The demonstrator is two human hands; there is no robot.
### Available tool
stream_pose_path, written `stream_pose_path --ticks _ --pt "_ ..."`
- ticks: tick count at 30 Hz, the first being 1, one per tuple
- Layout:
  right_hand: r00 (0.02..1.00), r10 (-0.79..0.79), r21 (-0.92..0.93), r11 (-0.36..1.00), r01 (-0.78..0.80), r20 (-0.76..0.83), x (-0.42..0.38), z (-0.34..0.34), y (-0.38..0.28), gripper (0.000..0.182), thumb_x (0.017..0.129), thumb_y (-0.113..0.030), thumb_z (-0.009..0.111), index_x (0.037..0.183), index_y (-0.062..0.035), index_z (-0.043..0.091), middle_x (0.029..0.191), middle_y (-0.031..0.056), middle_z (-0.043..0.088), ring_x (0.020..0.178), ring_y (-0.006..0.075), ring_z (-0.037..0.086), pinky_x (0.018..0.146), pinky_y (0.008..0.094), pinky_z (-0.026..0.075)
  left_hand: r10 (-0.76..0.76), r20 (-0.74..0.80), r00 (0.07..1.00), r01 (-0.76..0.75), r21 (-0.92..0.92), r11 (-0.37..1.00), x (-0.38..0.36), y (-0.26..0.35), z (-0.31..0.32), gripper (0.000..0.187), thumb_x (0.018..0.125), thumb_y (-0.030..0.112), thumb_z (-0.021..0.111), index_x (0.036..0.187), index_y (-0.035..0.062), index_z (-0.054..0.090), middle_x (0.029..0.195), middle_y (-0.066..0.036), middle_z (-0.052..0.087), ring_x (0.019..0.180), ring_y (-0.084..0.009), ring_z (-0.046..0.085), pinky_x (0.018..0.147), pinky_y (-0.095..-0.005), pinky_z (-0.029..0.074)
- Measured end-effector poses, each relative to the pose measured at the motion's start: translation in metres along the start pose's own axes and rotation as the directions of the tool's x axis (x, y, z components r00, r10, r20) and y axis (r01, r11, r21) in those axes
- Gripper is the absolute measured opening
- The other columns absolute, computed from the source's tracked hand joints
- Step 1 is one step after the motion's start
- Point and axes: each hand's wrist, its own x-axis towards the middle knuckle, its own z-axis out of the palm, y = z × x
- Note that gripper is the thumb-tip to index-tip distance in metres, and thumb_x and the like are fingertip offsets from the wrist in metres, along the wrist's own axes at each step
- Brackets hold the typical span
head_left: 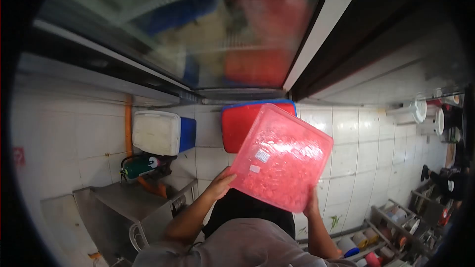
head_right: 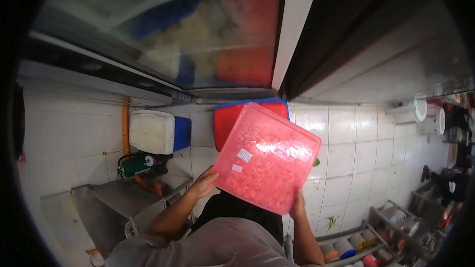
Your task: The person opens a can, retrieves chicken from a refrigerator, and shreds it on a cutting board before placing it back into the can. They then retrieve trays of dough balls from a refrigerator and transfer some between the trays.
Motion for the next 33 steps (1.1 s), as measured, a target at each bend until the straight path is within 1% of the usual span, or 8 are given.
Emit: stream_pose_path --ticks 12,15,17,18,19,26,28,33 --pt "0.878 -0.462 0.261 0.868 0.421 0.120 -0.082 0.039 -0.151 0.073 0.074 -0.038 0.064 0.132 -0.0018 0.040 0.126 0.0158 0.051 0.114 0.0323 0.051 0.095 0.0445 0.044 -0.134 0.160 0.978 0.008 0.611 0.791 0.044 0.136 0.155 0.047 0.093 0.029 0.055 0.133 0.0053 0.043 0.124 -0.004 0.054 0.111 -0.0117 0.051 0.090 -0.0283 0.043" --pt "0.827 -0.559 0.281 0.804 0.524 0.056 -0.100 0.032 -0.153 0.079 0.073 -0.037 0.067 0.135 -0.0015 0.035 0.130 0.0166 0.048 0.117 0.0326 0.049 0.097 0.0458 0.043 0.150 0.553 0.820 -0.572 0.805 0.158 0.067 0.216 0.230 0.050 0.090 0.028 0.060 0.130 0.0022 0.044 0.117 -0.008 0.055 0.104 -0.0138 0.052 0.086 -0.0288 0.044" --pt "0.795 -0.607 0.336 0.752 0.566 0.019 -0.112 0.027 -0.149 0.081 0.073 -0.038 0.067 0.137 -0.0018 0.032 0.133 0.0169 0.044 0.119 0.0329 0.047 0.097 0.0460 0.043 0.721 0.640 0.267 -0.852 0.506 -0.134 0.055 0.276 0.305 0.046 0.081 0.035 0.069 0.104 -0.0015 0.052 0.098 -0.016 0.057 0.089 -0.0272 0.056 0.077 -0.0389 0.046" --pt "0.794 -0.607 0.334 0.754 0.566 0.024 -0.119 0.027 -0.147 0.081 0.073 -0.038 0.067 0.137 -0.0018 0.032 0.133 0.0169 0.044 0.119 0.0329 0.047 0.097 0.0460 0.043 0.733 0.592 0.335 -0.740 0.647 -0.184 0.026 0.309 0.343 0.049 0.083 0.026 0.068 0.120 -0.0003 0.049 0.111 -0.013 0.060 0.098 -0.0198 0.059 0.083 -0.0356 0.049" --pt "0.788 -0.615 0.356 0.739 0.572 0.008 -0.127 0.027 -0.144 0.081 0.073 -0.038 0.066 0.137 -0.0017 0.032 0.134 0.0168 0.044 0.120 0.0328 0.046 0.098 0.0459 0.042 0.811 0.583 0.048 -0.698 0.601 -0.390 0.018 0.332 0.375 0.048 0.080 0.028 0.071 0.114 -0.0004 0.052 0.104 -0.016 0.061 0.090 -0.0238 0.062 0.077 -0.0349 0.050" --pt "0.724 -0.667 0.359 0.642 0.678 -0.175 -0.146 -0.008 -0.102 0.076 0.076 -0.035 0.065 0.137 -0.0029 0.033 0.134 0.0153 0.044 0.121 0.0313 0.045 0.101 0.0449 0.039 0.747 0.603 0.281 -0.462 0.767 -0.446 0.017 0.425 0.473 0.045 0.079 0.034 0.061 0.109 0.0005 0.063 0.107 -0.018 0.064 0.097 -0.0320 0.062 0.085 -0.0382 0.049" --pt "0.726 -0.655 0.337 0.648 0.683 -0.210 -0.151 -0.025 -0.096 0.075 0.077 -0.034 0.065 0.137 -0.0033 0.033 0.133 0.0149 0.044 0.121 0.0308 0.045 0.101 0.0448 0.039 0.848 0.514 -0.126 -0.429 0.743 -0.514 0.026 0.419 0.473 0.039 0.080 0.037 0.065 0.083 -0.0006 0.058 0.068 -0.016 0.059 0.063 -0.0339 0.058 0.061 -0.0443 0.045" --pt "0.695 -0.688 0.292 0.634 0.716 -0.209 -0.147 -0.031 -0.087 0.072 0.078 -0.033 0.064 0.137 -0.0029 0.033 0.132 0.0145 0.046 0.119 0.0299 0.047 0.101 0.0442 0.040 0.874 0.459 -0.158 -0.491 0.732 -0.473 0.044 0.468 0.495 0.036 0.079 0.034 0.061 0.085 -0.0011 0.060 0.083 -0.028 0.061 0.083 -0.0440 0.060 0.074 -0.0478 0.047"
